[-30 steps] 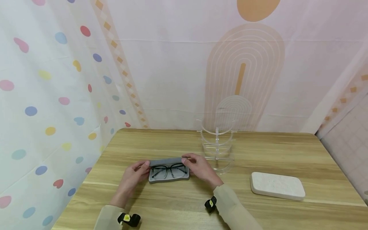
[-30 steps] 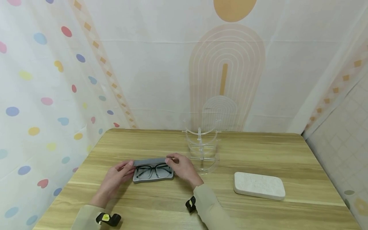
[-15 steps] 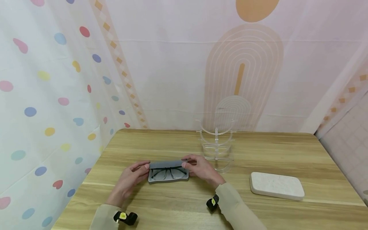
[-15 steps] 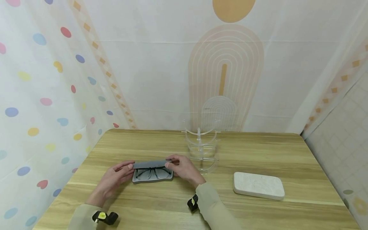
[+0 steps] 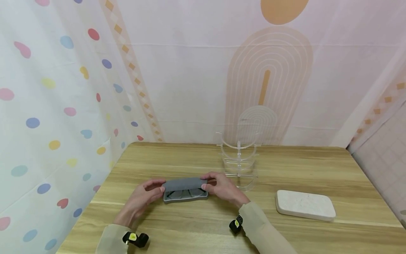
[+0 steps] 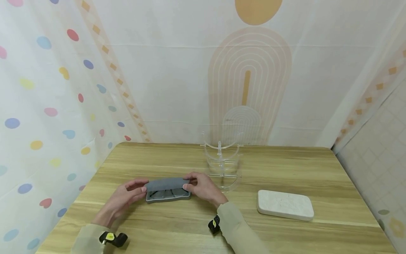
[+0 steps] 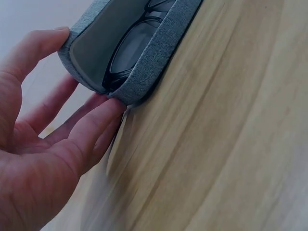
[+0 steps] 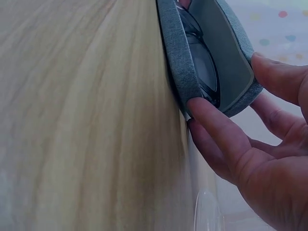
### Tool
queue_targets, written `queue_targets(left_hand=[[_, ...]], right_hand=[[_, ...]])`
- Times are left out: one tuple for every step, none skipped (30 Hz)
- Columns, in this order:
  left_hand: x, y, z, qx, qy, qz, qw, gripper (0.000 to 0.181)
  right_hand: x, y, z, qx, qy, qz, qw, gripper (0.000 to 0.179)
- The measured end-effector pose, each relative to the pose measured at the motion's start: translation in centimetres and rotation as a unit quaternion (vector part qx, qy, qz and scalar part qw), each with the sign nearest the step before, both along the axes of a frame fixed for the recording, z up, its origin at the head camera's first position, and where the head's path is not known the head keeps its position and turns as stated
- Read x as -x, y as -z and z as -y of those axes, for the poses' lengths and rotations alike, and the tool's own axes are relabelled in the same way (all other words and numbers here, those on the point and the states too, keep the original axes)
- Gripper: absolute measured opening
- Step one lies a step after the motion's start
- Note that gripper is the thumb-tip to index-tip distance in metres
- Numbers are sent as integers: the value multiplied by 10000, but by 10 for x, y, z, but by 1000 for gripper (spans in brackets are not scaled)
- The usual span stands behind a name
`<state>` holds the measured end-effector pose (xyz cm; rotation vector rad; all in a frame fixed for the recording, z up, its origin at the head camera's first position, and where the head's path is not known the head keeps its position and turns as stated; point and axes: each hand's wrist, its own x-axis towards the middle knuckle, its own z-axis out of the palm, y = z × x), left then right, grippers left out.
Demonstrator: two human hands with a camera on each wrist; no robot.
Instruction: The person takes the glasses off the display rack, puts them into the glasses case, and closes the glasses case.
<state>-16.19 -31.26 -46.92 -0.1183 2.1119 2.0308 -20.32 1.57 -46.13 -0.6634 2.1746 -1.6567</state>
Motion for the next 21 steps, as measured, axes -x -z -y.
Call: queue_targets(left_hand=[[0,0,0,21,35,-9,10000,54],[-1,0,1,50,62,-16,10000,54],[-1,0,1,81,79,-14,9999,54],[-1,-1,1,124,86,-13,9999,55],[-1,-1,1,183,92,-16,9998,54],[-1,-1,1,240,85,-23,9997,54],[-1,-1,1,306,75,-36,9995,54],[-2,-1,1,353,60,-53,9993,53],[-2,-1,1,413,58,-69,9991,53],[-2,0,1,480,51,-94,9988,53],[-2,0,0,540,41,-126,9985,52],[-3,0,0,590,17,-155,9981,52],[-3,1,0,640,-2,-182,9978,52],[-3,1,-1,676,0,-215,9975,52],[-3,1,-1,716,5,-247,9971,52],[-4,1,-1,731,4,-279,9969,53],[-4,1,-1,736,2,-307,9968,53],[-4,1,-1,740,6,-332,9967,53],[-5,1,-1,742,22,-345,9966,53],[-5,1,-2,745,52,-360,9966,54],[-5,0,-2,751,65,-361,9965,54]], right_hand=[[0,0,0,-57,-9,-76,10000,32],[0,0,0,-92,-17,-124,9999,31],[-1,0,0,-106,-25,-144,9998,31],[-1,0,1,-127,-27,-167,9998,30],[-1,1,1,-134,-29,-178,9997,30],[-2,1,1,-130,-39,-207,9997,30],[-2,1,1,-131,-41,-214,9997,30],[-2,1,1,-140,-39,-236,9996,30],[-3,1,1,-170,-33,-259,9995,30],[-3,2,1,-219,-16,-285,9994,30],[-4,2,1,-279,1,-343,9990,31],[-4,2,2,-370,34,-402,9985,31],[-4,3,2,-477,70,-463,9978,31],[-5,3,2,-577,92,-571,9967,31],[-5,4,2,-662,115,-646,9957,31],[-5,5,2,-735,131,-740,9945,31],[-5,5,3,-785,146,-813,9935,31],[-6,5,3,-811,155,-845,9930,32],[-6,5,3,-827,160,-871,9926,32],[-6,5,3,-825,162,-879,9926,32],[-6,5,4,-829,169,-864,9927,32]])
